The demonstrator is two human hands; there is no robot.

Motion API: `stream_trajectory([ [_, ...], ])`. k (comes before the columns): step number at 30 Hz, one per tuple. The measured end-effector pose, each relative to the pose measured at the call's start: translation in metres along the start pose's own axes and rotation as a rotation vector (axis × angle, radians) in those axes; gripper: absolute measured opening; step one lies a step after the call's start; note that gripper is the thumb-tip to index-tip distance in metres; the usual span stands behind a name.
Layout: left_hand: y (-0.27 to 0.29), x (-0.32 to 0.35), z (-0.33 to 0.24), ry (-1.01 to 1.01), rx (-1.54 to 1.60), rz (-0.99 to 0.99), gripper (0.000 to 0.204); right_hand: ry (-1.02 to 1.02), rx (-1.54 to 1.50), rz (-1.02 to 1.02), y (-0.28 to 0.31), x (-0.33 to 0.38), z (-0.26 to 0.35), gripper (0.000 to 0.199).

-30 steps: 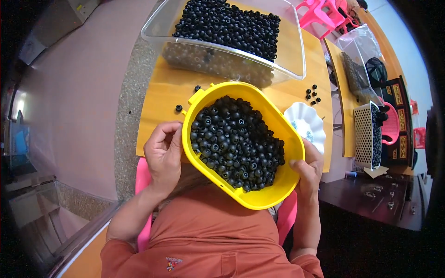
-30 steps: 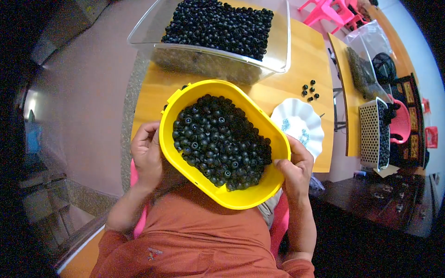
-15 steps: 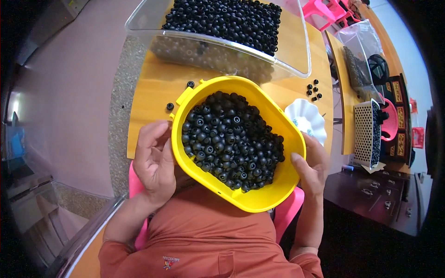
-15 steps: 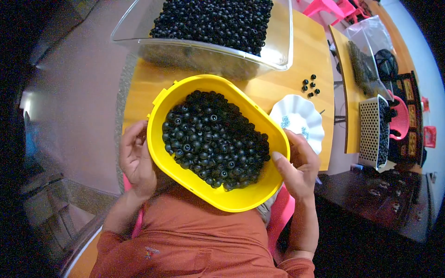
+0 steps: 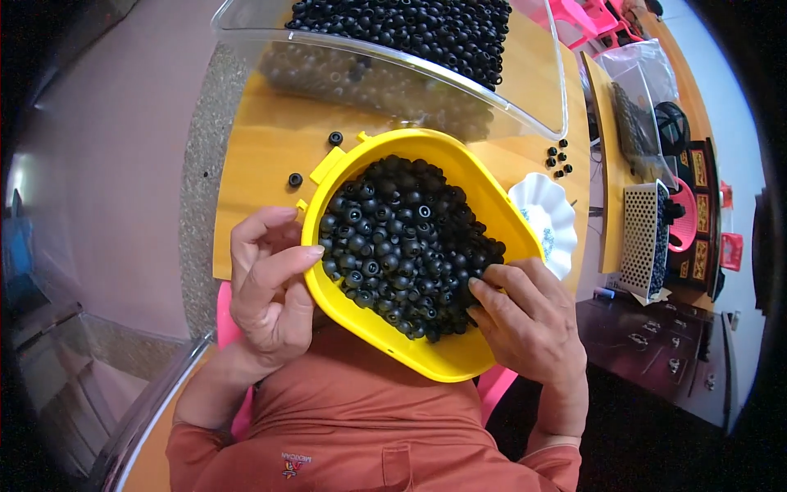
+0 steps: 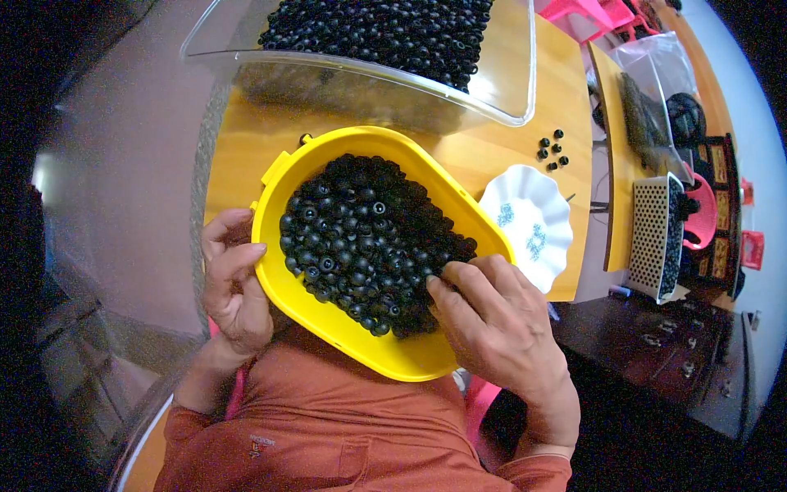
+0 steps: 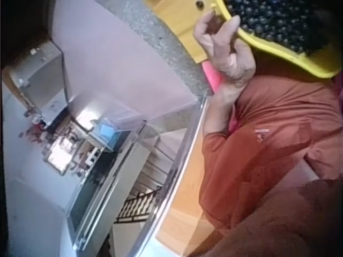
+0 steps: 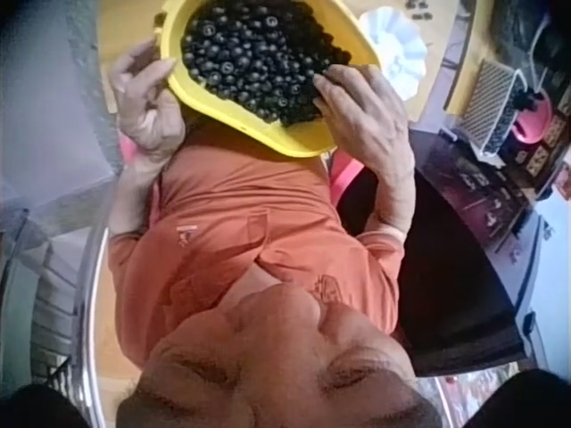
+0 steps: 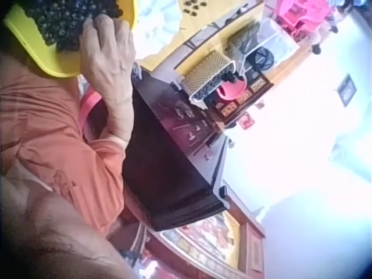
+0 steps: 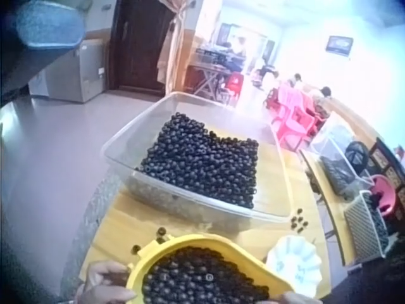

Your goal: Sorting and inspecting small black rubber or plastic rings at a workstation.

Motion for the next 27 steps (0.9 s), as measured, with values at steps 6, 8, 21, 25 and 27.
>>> stream_trajectory([
  [6,0.003,-0.001,0.0,-0.016,-0.022,0.016,0.021,-0.045,0.058,0.149,0.0,-0.004,0.001,0.034],
  [8,0.004,-0.001,0.001,-0.035,-0.063,0.033,0.022,-0.037,0.067,0.165,0.0,-0.004,0.0,0.034],
  [21,0.004,-0.002,0.002,-0.057,-0.06,0.016,0.023,-0.035,0.057,0.261,-0.004,-0.009,0.0,0.031],
  [25,0.004,-0.003,0.002,-0.06,-0.071,0.017,0.021,-0.04,0.033,0.224,-0.004,-0.011,0.0,0.029],
  [27,0.004,-0.004,0.003,-0.056,-0.068,0.011,0.021,-0.032,0.021,0.222,-0.002,-0.012,0.0,0.028],
])
Point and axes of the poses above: each hand's wrist, its own x-axis away from the middle knuckle, its own y-axis out of the back of the hand, z = x × y, the point moved 1 cm from there along -x, towards the middle knuckle, and after that the axes turned 7 degrees about -y, right-handed, at the moved point
